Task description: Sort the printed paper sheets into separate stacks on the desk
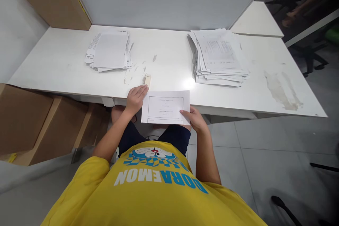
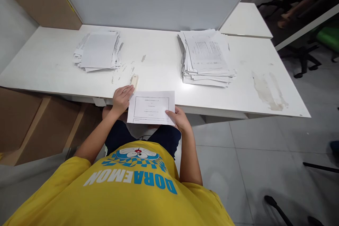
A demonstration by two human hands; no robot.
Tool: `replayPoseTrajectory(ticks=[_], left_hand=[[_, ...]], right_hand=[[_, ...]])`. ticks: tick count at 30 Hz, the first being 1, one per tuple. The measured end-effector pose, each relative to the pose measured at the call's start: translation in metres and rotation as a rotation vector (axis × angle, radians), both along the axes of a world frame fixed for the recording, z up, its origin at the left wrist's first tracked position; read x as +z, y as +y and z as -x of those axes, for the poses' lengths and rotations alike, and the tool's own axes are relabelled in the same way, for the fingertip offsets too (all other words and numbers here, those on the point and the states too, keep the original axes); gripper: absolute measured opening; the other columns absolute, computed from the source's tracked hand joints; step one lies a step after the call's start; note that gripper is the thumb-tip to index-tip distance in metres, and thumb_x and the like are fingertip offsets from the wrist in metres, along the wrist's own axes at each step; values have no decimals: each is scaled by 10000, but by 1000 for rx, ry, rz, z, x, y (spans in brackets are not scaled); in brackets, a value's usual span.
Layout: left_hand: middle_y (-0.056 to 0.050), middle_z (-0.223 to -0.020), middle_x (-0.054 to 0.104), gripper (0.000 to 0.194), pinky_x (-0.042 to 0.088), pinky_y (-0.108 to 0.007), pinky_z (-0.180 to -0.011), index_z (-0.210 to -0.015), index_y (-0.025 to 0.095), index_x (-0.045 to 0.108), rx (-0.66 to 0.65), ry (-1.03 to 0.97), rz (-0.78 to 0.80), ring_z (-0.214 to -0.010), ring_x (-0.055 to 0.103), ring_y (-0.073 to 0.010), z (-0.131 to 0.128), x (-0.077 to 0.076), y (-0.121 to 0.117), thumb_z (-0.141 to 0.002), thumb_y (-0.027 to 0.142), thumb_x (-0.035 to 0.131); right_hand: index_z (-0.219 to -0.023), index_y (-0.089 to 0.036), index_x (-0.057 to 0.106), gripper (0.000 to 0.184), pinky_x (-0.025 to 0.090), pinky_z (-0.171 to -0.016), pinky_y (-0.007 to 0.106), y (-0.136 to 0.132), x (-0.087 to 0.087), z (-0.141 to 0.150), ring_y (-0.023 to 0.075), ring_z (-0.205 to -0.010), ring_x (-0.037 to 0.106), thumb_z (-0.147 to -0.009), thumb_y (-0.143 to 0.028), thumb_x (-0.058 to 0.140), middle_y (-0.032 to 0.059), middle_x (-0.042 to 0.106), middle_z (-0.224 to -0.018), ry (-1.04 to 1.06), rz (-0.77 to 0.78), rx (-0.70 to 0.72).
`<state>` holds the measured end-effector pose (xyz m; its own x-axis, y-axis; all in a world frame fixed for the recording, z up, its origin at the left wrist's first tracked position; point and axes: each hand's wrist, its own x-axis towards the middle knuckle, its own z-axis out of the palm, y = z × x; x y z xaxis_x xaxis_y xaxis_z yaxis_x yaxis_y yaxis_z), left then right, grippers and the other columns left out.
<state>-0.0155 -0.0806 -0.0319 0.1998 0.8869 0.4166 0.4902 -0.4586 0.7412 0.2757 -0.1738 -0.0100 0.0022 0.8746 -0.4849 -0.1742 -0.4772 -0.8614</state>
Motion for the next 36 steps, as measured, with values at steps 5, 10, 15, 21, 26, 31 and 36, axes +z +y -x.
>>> replayPoseTrajectory(ticks=[5,10,15,21,26,31,36], left_hand=[[-127,-1238,706,313,357,-492,-1091,-1137,252,701,-27,7,48,-1271,591,-306,2,2,1,-913,429,570],[-123,-1211,715,268,364,-503,-1083,-1097,256,704,-12,-13,77,-1238,607,-312,2,2,4,-886,385,602],[-91,-1141,737,244,293,-528,-1149,-1070,280,701,35,-92,58,-1190,629,-293,0,1,5,-847,345,624],[-101,-1166,732,275,248,-544,-1174,-1084,283,714,50,-78,19,-1206,616,-294,3,-9,4,-848,377,607],[-122,-1232,707,324,247,-555,-1179,-1126,272,714,33,-9,-47,-1235,599,-299,6,-18,6,-888,418,551],[-144,-1257,691,364,319,-561,-1168,-1152,246,706,-10,-4,-85,-1243,594,-303,13,-24,9,-908,451,531],[-117,-1218,714,338,441,-550,-1103,-1152,235,713,-46,19,-212,-1222,613,-268,16,-17,-2,-959,338,456]], right_hand=[[-940,-191,721,455,561,-818,413,0,-4,0,274,-880,711,-577,-434,847,83,773,-942,4,26,10],[-944,-201,726,440,558,-815,409,-1,-5,-2,271,-881,707,-603,-458,832,82,770,-956,-44,14,31],[-958,-198,729,430,547,-796,396,-1,-3,1,270,-889,698,-635,-470,806,77,766,-938,-119,-13,59],[-854,-195,734,322,523,-710,352,-6,14,-28,258,-833,670,-653,-442,775,62,755,-902,-367,-56,62],[-805,-171,691,310,502,-597,316,0,31,-74,207,-699,624,-625,-409,774,56,705,-771,-441,-110,-311],[-844,-187,594,219,572,-710,302,59,19,-92,188,-857,659,-683,-306,681,42,663,-853,-339,-408,-806],[-969,-182,530,213,602,-769,323,133,12,-94,167,-918,671,-768,-183,601,48,656,-961,-162,-387,-1025]])
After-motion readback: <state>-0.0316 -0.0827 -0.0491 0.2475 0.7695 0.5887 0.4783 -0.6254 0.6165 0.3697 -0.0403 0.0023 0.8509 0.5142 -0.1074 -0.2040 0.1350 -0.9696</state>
